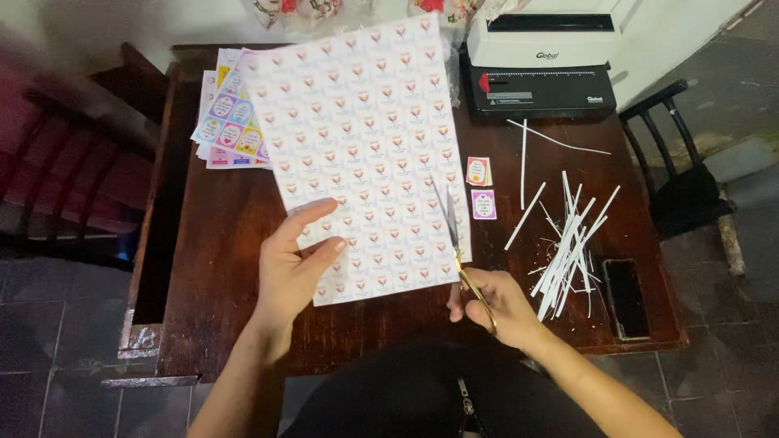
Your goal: The person sits at a table and uses scissors to cut a sheet of paper printed with a grid of small labels. They hold the paper with one hand and cut along the printed lines with the other, separating the labels into strips.
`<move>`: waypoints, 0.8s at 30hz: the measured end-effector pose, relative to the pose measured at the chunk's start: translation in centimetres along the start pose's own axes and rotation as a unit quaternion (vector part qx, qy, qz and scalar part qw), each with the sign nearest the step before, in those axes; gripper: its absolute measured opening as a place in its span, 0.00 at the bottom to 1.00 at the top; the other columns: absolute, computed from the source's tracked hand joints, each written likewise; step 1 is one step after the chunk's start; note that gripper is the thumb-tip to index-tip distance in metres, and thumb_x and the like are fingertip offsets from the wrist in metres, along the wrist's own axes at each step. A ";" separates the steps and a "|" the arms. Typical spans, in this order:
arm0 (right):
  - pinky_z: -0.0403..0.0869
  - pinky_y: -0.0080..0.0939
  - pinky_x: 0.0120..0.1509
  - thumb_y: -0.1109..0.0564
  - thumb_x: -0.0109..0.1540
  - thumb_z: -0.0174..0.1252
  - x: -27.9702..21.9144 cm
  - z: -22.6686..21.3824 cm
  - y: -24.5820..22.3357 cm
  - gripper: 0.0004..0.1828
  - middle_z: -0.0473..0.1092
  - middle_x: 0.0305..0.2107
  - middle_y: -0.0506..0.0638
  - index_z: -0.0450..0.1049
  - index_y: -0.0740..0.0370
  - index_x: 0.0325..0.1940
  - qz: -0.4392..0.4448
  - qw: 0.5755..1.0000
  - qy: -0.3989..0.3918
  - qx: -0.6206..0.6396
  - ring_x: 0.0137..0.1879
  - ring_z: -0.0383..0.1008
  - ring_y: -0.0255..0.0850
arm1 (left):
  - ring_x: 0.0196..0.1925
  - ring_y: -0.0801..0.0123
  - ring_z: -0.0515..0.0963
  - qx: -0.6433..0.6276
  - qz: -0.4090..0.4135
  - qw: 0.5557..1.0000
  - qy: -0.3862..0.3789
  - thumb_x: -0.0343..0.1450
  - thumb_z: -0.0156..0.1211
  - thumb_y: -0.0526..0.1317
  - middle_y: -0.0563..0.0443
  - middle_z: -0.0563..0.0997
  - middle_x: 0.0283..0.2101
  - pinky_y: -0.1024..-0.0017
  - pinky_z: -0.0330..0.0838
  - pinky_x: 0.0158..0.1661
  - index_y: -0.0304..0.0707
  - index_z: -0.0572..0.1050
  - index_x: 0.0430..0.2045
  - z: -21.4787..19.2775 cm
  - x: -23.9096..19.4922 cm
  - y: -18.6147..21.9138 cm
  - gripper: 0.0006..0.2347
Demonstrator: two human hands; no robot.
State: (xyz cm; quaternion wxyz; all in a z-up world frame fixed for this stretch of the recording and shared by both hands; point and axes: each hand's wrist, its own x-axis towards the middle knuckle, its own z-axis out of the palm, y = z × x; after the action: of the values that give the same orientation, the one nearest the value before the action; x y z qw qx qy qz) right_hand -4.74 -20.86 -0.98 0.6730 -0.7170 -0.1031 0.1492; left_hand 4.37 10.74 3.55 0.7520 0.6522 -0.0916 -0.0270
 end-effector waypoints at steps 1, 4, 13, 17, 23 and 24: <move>0.81 0.40 0.41 0.21 0.57 0.58 -0.1 0.3 -0.2 0.39 0.77 0.25 0.48 0.78 0.63 0.37 0.002 1.000 0.000 0.001 0.32 0.79 0.36 | 0.57 0.70 0.78 0.000 -0.002 1.000 0.000 0.68 0.63 0.24 0.47 0.76 0.59 0.74 0.79 0.53 0.33 0.75 0.55 0.3 -0.2 -0.1 0.19; 0.79 0.38 0.41 0.23 0.58 0.58 -0.2 0.9 -0.6 0.40 0.76 0.29 0.49 0.78 0.66 0.41 -0.036 0.999 0.035 0.002 0.34 0.79 0.36 | 0.58 0.69 0.77 -0.007 -0.013 1.000 -0.001 0.68 0.63 0.24 0.47 0.75 0.60 0.73 0.79 0.52 0.32 0.75 0.55 0.8 -0.7 -0.1 0.19; 0.81 0.36 0.38 0.24 0.57 0.60 -1.0 1.0 -0.8 0.41 0.76 0.27 0.49 0.77 0.68 0.40 -0.037 0.995 0.081 -0.039 0.33 0.79 0.36 | 0.56 0.69 0.80 0.144 0.090 0.986 -0.007 0.69 0.66 0.27 0.44 0.79 0.55 0.77 0.82 0.49 0.33 0.77 0.54 0.8 -1.4 1.0 0.17; 0.79 0.34 0.35 0.26 0.57 0.60 -1.1 1.0 -0.6 0.37 0.76 0.25 0.47 0.77 0.66 0.37 -0.048 0.993 0.091 -0.057 0.30 0.79 0.34 | 0.56 0.68 0.81 0.165 0.112 0.980 -0.006 0.69 0.67 0.26 0.44 0.80 0.54 0.77 0.81 0.50 0.33 0.77 0.54 0.8 -1.4 1.0 0.18; 0.72 0.31 0.29 0.35 0.57 0.65 -1.2 1.2 -0.7 0.27 0.75 0.20 0.46 0.77 0.64 0.32 -0.046 0.989 0.110 -0.092 0.25 0.76 0.31 | 0.56 0.68 0.80 0.172 0.121 0.978 -0.005 0.69 0.67 0.26 0.43 0.80 0.54 0.76 0.81 0.51 0.32 0.76 0.54 0.8 -1.3 1.0 0.18; 0.70 0.31 0.28 0.38 0.57 0.66 -1.2 1.2 -0.9 0.25 0.75 0.19 0.46 0.77 0.64 0.31 -0.038 0.988 0.114 -0.100 0.24 0.74 0.31 | 0.56 0.68 0.80 0.169 0.117 0.979 -0.004 0.69 0.67 0.26 0.43 0.80 0.54 0.76 0.81 0.50 0.32 0.76 0.54 0.7 -1.3 1.0 0.18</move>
State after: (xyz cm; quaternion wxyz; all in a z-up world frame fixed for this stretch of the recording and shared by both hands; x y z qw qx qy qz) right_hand -6.22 -20.05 -0.07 0.6105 -0.7886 -0.0673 0.0294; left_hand 2.90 10.38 4.54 0.6285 0.7546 -0.1733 0.0745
